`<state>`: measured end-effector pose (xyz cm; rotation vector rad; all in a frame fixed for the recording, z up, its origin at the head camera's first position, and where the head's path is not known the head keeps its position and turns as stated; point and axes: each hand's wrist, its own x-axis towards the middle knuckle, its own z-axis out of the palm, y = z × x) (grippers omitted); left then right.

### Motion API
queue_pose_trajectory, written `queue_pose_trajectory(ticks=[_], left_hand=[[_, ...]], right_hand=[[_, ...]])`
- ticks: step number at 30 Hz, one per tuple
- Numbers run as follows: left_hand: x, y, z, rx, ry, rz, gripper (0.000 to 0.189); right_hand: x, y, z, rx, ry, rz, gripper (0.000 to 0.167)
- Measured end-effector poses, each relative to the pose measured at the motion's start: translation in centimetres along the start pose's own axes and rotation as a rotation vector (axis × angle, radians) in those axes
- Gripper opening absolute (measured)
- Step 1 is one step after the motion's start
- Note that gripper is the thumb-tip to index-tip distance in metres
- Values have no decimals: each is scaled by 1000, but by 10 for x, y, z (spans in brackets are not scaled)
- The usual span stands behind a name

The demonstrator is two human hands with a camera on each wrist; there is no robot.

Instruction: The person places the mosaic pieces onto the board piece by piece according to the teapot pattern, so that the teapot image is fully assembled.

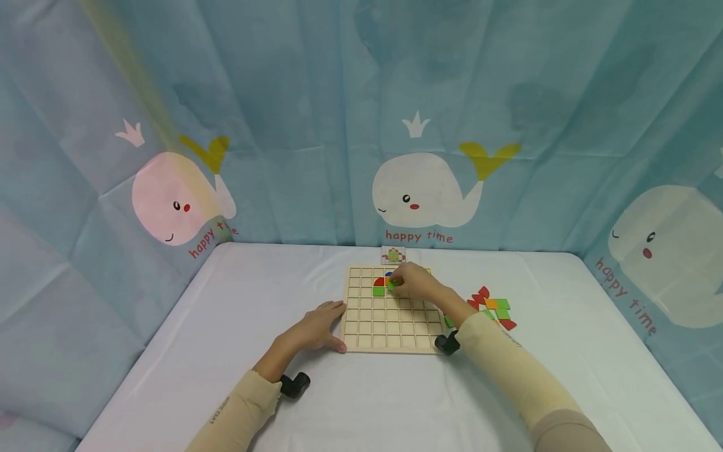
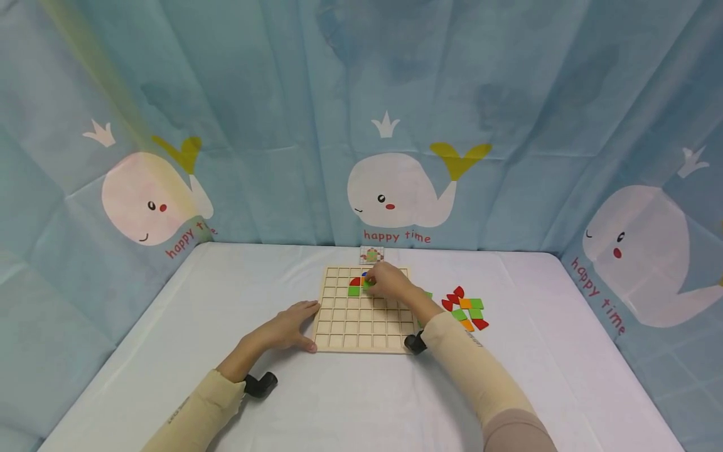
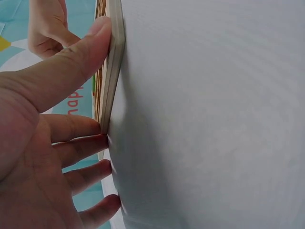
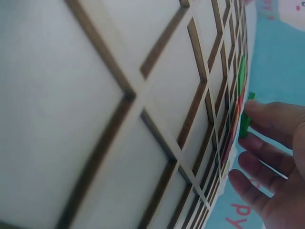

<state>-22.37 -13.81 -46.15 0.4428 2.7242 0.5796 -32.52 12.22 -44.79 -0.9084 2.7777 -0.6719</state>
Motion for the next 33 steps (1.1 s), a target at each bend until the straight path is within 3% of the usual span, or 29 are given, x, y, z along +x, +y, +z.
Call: queue_pose_trajectory(ticks=[9,18,28,33], left_hand=[[-1,1,-1,-9,-6,0,97],[-1,1,-1,-5,-7,1,97],[0,-1,-1,-6,-3,2,98],[0,-1,0,-4,1,5,98]], right_hand=[[0,-1,8,-59,-11,-47,19],[1,5,8,-35,2,-109,16],[3,2,13,-102,-1,-51,16],[-1,1,7,-74,-6,-48,15]])
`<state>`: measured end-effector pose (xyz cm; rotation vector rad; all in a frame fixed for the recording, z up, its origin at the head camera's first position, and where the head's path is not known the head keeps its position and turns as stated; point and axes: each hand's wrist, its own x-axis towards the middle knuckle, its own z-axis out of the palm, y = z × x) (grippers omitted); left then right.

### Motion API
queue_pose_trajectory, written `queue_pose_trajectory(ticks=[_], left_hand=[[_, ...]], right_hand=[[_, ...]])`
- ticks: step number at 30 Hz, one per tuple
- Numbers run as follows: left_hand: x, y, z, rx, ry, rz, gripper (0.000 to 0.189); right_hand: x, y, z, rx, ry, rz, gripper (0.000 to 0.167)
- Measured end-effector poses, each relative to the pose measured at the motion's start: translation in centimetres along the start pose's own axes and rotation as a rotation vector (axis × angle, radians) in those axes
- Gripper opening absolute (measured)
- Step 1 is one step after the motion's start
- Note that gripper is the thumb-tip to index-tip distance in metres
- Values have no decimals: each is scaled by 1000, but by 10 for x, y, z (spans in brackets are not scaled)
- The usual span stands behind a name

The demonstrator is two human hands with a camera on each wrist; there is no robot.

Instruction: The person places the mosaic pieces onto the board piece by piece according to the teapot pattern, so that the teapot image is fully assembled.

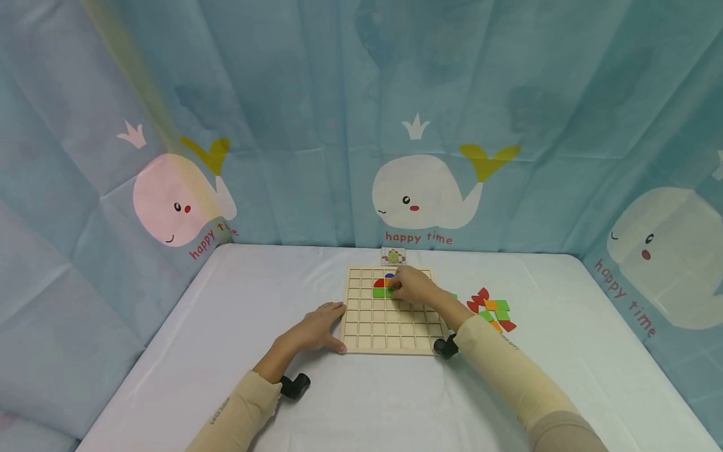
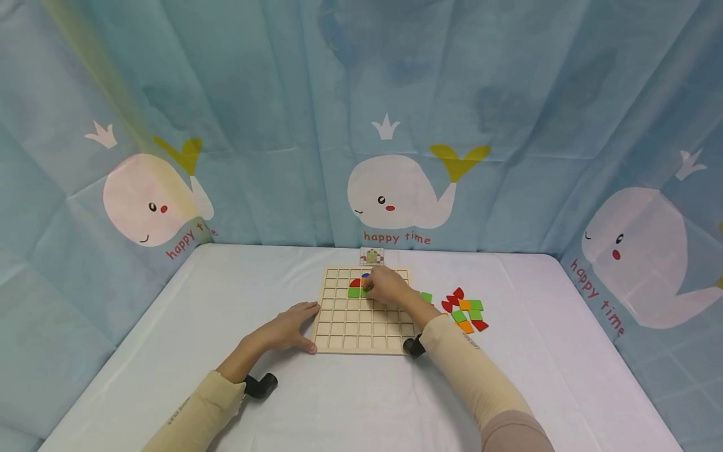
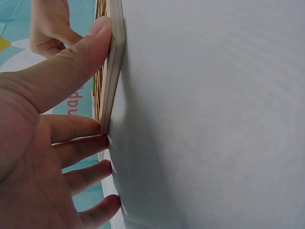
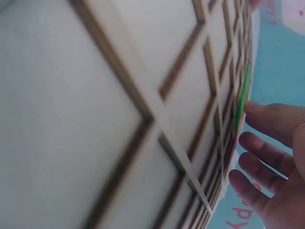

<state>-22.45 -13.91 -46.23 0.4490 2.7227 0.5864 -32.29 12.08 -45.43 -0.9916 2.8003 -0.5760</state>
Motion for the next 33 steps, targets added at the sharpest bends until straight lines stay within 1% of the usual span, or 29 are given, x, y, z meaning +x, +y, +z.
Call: queue_pose_trajectory(ticks=[5,11,14,16,18,23,26,30,33], left_hand=[[0,0,0,-3,-2,0,98],[0,1,-1,-3,0,-4,98],[-1,1,-1,-2,-1,-4,98],[-1,1,-1,-3,-2,-3,98],[-1,1,-1,-5,-3,-2,98],[-1,1,-1,-1,-6,-3,97],[-1,0,-1,-1,-4,-5,97],[-1,1,-1,-6,-3,-8,97],[-2,2,-1,-12,-2,-8,97]], right_hand=[[-6,3,-15,29,24,55,16],[-18,16,-30,38,36,120,20],[-26,22,-35,57,35,173,22],[-31,27,-37,61,33,204,23],[-36,33,-37,58,38,210,23],[-50,44,-37,72,58,186,24],[-58,49,-36,81,62,195,24],[-64,55,-35,82,53,253,26],[-67,60,-33,74,34,312,27]])
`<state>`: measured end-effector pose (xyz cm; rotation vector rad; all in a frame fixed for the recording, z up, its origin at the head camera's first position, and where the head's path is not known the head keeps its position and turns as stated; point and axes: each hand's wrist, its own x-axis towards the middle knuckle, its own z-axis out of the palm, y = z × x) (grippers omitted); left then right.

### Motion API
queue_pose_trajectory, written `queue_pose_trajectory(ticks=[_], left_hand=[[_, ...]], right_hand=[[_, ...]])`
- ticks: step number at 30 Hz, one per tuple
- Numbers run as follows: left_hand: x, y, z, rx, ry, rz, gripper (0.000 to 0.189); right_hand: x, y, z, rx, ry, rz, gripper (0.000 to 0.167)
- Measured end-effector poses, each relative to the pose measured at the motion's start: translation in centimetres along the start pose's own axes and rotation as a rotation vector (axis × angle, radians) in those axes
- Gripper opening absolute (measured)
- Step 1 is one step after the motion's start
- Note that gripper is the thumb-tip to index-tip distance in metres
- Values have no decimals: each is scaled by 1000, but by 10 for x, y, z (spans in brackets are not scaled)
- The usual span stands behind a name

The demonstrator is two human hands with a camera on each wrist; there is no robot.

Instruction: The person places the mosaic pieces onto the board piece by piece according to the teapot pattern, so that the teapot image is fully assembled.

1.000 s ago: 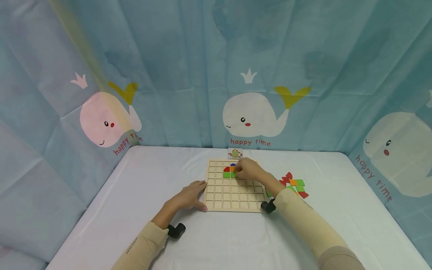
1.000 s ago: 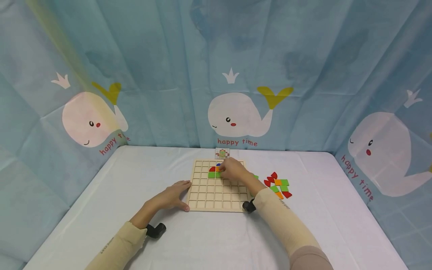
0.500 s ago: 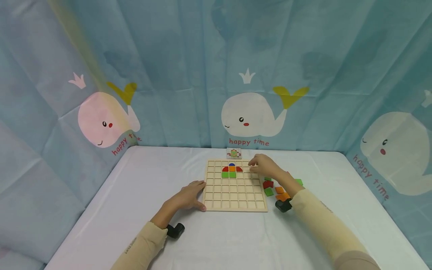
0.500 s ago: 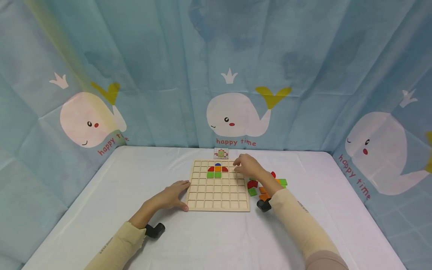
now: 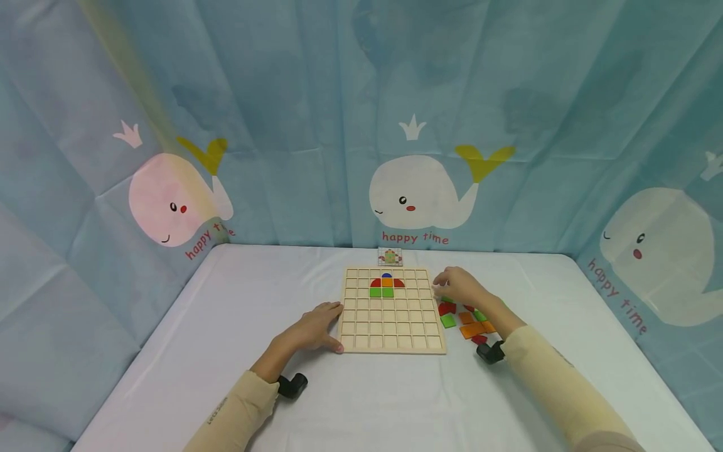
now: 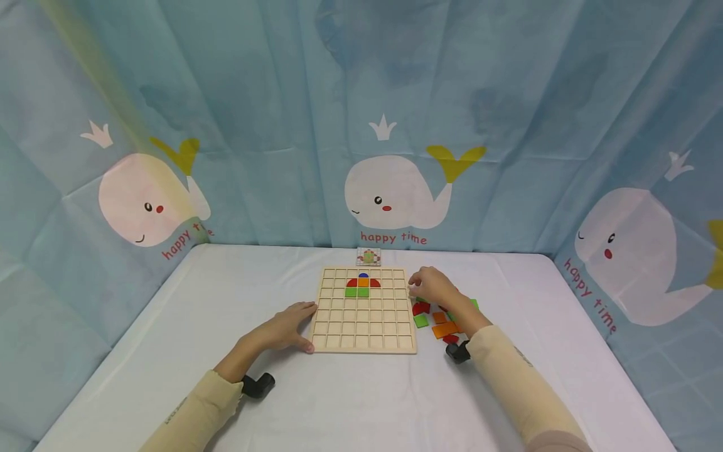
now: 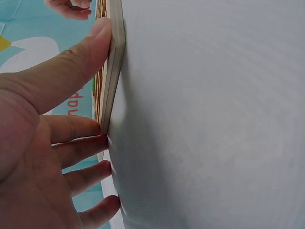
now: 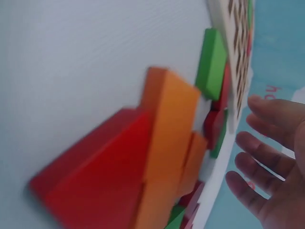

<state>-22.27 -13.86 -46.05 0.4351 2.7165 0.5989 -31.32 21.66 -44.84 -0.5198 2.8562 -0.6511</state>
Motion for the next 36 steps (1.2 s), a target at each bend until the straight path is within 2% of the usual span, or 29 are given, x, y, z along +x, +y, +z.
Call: queue_pose_trajectory(ticks=[5,21,36], left_hand=[[0,0,0,-6,2,-5,96],[0,-2,0,-2,4,0,96],[0,-1,0,-10,-2,-2,96]], right_hand=[[-3,7,2,-21,-36,87,29],[-6,11,1,-13,-74,177,29],[-13,14,-2,-29,-78,186,29]])
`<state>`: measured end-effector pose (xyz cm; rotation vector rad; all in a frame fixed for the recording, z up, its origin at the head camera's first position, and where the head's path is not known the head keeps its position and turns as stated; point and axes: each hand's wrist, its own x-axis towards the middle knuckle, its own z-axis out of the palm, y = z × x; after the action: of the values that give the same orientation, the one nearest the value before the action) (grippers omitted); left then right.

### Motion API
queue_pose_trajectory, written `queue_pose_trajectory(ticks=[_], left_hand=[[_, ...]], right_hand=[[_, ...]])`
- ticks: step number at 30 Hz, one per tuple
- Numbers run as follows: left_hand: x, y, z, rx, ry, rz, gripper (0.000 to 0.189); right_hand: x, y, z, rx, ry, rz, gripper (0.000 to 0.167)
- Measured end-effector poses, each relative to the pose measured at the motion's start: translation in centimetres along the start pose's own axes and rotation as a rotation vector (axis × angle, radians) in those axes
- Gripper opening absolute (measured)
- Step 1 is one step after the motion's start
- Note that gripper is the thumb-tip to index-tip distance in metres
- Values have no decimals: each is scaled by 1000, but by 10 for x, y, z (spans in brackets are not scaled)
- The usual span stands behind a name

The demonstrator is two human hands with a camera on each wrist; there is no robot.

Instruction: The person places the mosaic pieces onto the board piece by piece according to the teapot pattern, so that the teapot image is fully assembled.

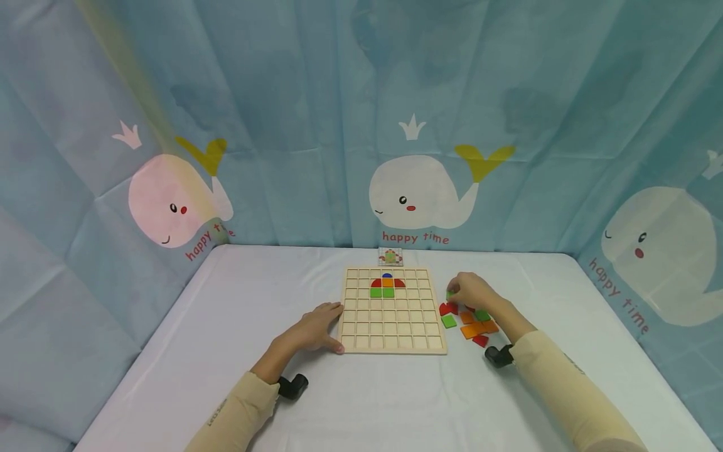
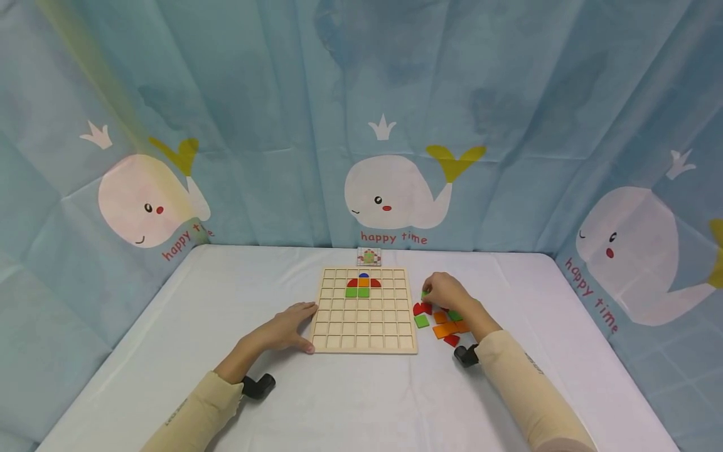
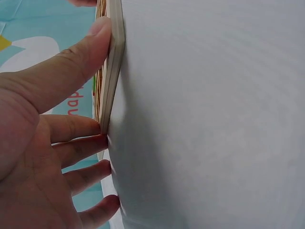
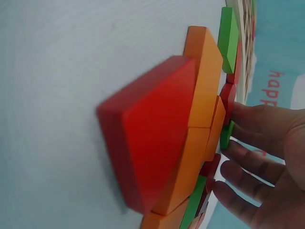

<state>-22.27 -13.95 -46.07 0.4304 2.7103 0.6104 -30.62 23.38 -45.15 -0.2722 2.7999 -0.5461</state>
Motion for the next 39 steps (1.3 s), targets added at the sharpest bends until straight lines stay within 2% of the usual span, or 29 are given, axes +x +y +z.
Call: queue_pose_trajectory(ticks=[12,21,29,33,39], left_hand=[[1,1,-2,5,2,11,97],[-1,3,-4,-10,5,12,96],[-2,5,-4,-9,6,13,96],[-2,4,-3,-8,4,16,96],[-1,1,-1,4,0,8,96]], right_hand=[[3,-2,-3,14,-10,2,33],[10,-12,-7,-48,61,-138,31],[10,-25,-4,-20,80,-248,30],[12,-34,-3,-12,77,-279,29],[20,-47,4,10,51,-268,29]])
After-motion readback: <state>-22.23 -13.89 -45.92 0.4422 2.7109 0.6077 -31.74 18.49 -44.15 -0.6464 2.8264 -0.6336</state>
